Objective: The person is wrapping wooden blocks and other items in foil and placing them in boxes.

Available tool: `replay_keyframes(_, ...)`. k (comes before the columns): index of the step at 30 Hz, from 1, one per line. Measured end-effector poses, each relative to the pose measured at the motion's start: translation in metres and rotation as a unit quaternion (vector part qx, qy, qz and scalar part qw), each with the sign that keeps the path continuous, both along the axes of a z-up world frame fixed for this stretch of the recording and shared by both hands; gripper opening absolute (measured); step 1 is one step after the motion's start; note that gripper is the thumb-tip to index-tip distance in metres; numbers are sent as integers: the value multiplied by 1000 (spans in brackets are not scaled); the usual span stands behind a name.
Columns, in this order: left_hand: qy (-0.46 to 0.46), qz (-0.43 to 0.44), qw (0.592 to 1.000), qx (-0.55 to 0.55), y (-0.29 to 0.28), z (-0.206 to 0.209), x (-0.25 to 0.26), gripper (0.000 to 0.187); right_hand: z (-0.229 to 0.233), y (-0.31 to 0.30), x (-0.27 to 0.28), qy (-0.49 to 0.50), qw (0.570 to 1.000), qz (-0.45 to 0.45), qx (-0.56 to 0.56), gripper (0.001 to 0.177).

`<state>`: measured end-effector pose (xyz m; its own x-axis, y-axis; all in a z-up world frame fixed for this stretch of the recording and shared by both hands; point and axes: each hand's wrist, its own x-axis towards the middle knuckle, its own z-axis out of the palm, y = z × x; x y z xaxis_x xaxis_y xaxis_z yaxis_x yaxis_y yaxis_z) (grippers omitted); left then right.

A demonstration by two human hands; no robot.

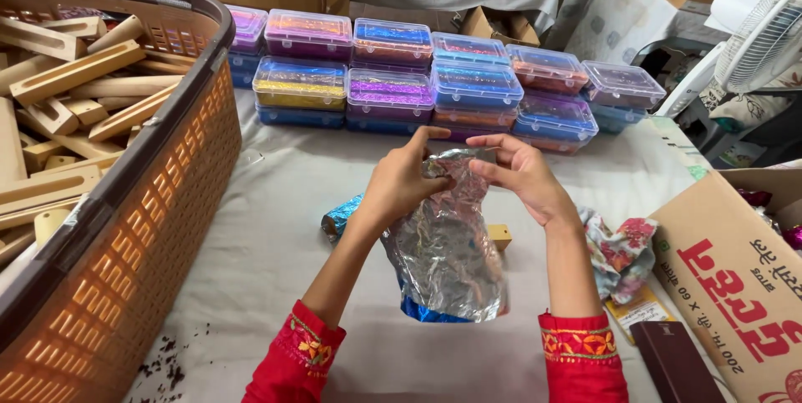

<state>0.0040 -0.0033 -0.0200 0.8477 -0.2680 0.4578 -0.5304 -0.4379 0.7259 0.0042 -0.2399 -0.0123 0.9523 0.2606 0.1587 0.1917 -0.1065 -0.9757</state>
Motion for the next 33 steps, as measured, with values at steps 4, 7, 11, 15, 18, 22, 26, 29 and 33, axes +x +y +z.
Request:
replay_keyframes(4,40,-6,999,24,-3,12,-7,72,-7,-7,8,-21,1000,-5,-22,39)
replay_keyframes(7,112,-3,994,-2,1,3,4,48,-14,-20,15,-25,998,-42,-48,28)
replay_keyframes(11,111,-37,991,-63,15,0,12,51,-25,-39,26,-67,992,-68,-78,27)
replay_keyframes(15,44,9,999,23,15,2,4,43,-29,-36,26,-44,987,-51,-144,29)
replay_keyframes(18,-1,68,991,112,12,-35,24,31,-35,-30,26,-62,965,-47,-249,31)
replay_keyframes(22,-8,103,983,153,20,-67,40,29,-38,-22,22,-27,959,-7,-283,36)
replay_keyframes(26,-27,101,982,157,19,-70,41,25,-35,-15,19,-41,927,-65,-367,37)
replay_keyframes(29,-83,113,978,155,19,-77,44,22,-54,-32,30,-7,909,-71,-410,30)
replay_keyframes(33,-63,182,958,214,26,-86,58,14,-79,-53,42,49,896,97,-430,48)
